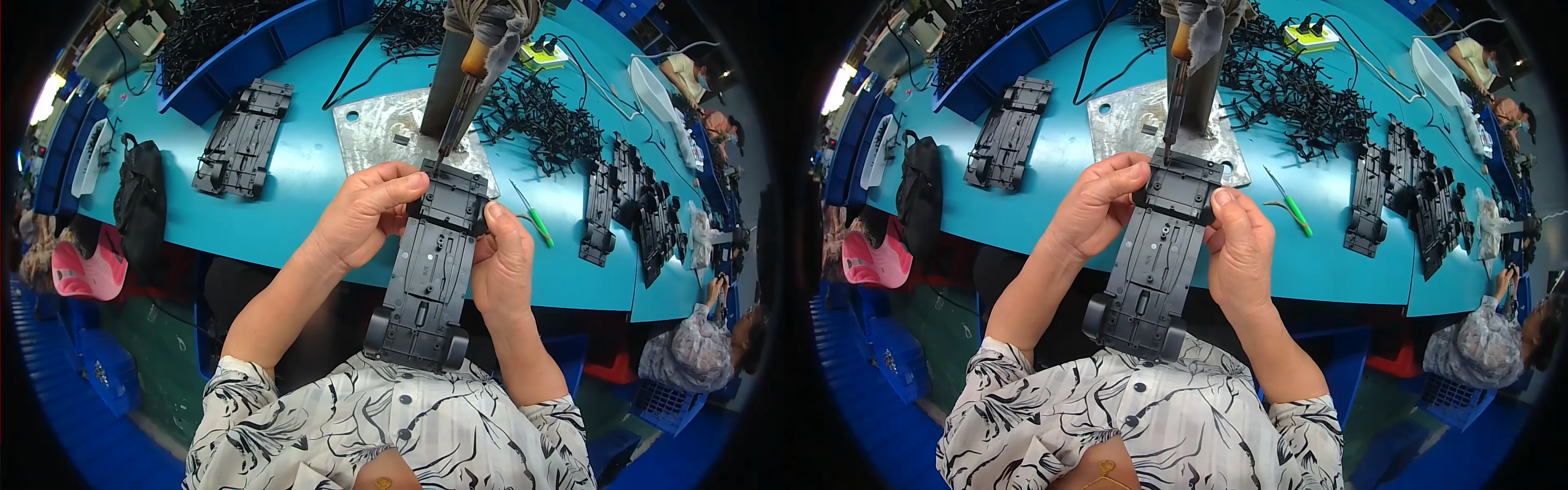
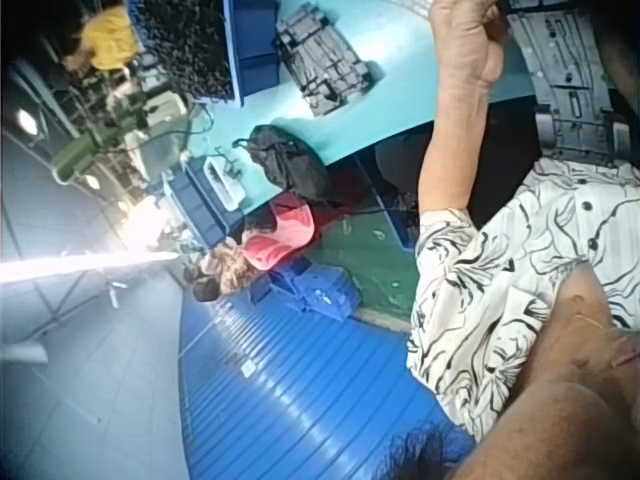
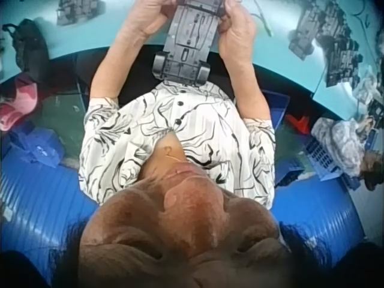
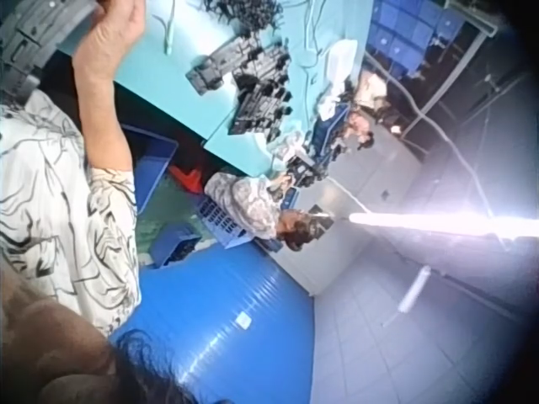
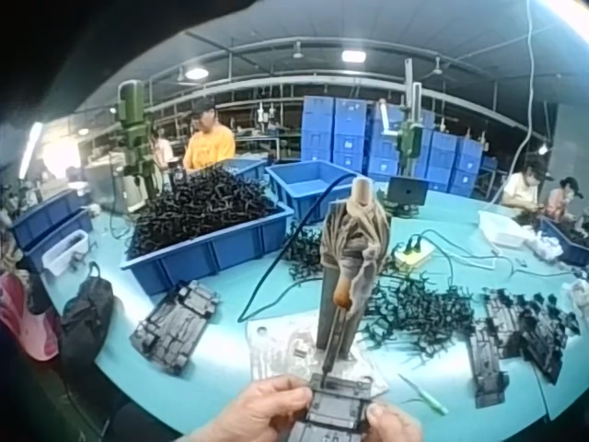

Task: Assembling plastic components of a toy car chassis at a factory workbench, including heat-staking parts with a tool.

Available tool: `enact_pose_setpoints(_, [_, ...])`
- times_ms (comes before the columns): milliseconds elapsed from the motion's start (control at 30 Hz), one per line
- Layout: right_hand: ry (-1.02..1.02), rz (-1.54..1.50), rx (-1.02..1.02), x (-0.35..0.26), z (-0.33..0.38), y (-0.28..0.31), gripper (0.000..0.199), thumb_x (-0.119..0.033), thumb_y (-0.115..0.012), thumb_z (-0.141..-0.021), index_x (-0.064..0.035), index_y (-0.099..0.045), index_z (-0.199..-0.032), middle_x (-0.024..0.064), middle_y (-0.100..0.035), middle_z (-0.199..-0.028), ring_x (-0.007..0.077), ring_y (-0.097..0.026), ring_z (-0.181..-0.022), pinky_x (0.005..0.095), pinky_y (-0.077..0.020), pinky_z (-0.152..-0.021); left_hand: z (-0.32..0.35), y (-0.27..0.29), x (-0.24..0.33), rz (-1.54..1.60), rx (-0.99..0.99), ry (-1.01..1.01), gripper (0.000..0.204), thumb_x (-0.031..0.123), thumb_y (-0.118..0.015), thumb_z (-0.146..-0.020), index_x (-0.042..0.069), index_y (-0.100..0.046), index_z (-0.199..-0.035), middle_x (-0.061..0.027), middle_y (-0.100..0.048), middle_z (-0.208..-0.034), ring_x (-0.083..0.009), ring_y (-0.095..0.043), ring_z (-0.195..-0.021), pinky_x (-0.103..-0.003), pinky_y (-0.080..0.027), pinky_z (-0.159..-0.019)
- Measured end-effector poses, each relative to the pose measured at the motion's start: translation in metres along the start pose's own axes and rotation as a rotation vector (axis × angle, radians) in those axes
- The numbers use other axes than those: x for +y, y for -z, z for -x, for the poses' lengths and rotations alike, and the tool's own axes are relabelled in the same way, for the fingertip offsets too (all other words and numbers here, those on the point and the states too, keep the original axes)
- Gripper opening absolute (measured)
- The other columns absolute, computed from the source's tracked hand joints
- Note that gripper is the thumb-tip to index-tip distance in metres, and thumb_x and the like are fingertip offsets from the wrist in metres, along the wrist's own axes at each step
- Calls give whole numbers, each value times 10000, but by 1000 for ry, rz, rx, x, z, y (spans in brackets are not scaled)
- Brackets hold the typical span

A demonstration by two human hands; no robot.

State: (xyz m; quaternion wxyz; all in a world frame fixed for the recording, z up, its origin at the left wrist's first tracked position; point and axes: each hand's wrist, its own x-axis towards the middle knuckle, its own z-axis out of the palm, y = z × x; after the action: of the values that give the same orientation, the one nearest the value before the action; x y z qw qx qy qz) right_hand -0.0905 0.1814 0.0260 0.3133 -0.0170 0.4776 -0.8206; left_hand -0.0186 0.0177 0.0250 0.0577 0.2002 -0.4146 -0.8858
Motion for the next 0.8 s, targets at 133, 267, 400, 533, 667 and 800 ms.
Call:
enact_pose_setpoints(133, [-22, -34, -30, 2, -1, 2, 304, -239, -575, -901, 25, -575, -1051, 60, -620, -912, 116, -574, -773, 274, -487, -714, 0, 0, 2, -46, 0, -8, 234, 250, -678, -860, 50, -619, -965, 37, -577, -795, -26, -485, -603, -175, -395, -519])
enact_pose_setpoints(267, [-25, -52, -52, 2, 0, 0, 306, -238, -563, -903, 31, -573, -1049, 83, -632, -943, 143, -598, -811, 294, -495, -745, 0, 0, 2, -63, 4, -12, 236, 262, -675, -861, 54, -624, -960, 40, -575, -788, -28, -479, -598, -182, -393, -520])
enact_pose_setpoints(400, [-18, -46, -50, 2, 0, 0, 298, -235, -564, -903, 28, -573, -1043, 81, -633, -938, 142, -598, -810, 290, -490, -750, 0, 1, 2, -57, 3, -7, 228, 261, -676, -860, 59, -625, -952, 43, -575, -786, -29, -480, -595, -180, -390, -516])
enact_pose_setpoints(533, [-22, -35, -45, 6, -2, 0, 284, -234, -566, -903, 18, -575, -1032, 68, -631, -926, 130, -593, -806, 280, -481, -747, 0, 4, 1, -14, 6, 12, 207, 253, -674, -860, 70, -615, -937, 45, -580, -786, -29, -493, -598, -176, -395, -515])
enact_pose_setpoints(667, [-42, -8, -65, 11, -5, -2, 263, -240, -575, -899, -5, -581, -1017, 38, -623, -907, 102, -579, -799, 259, -466, -723, 4, 11, 1, 22, 19, -3, 193, 237, -670, -859, 76, -600, -938, 42, -586, -787, -30, -520, -601, -175, -410, -511])
enact_pose_setpoints(800, [-63, 5, -50, 15, -7, -9, 240, -251, -586, -894, -31, -597, -989, 0, -601, -873, 72, -541, -761, 236, -440, -688, 5, 21, 2, 26, 45, -4, 193, 229, -674, -854, 77, -595, -943, 41, -590, -783, -30, -534, -601, -176, -421, -511])
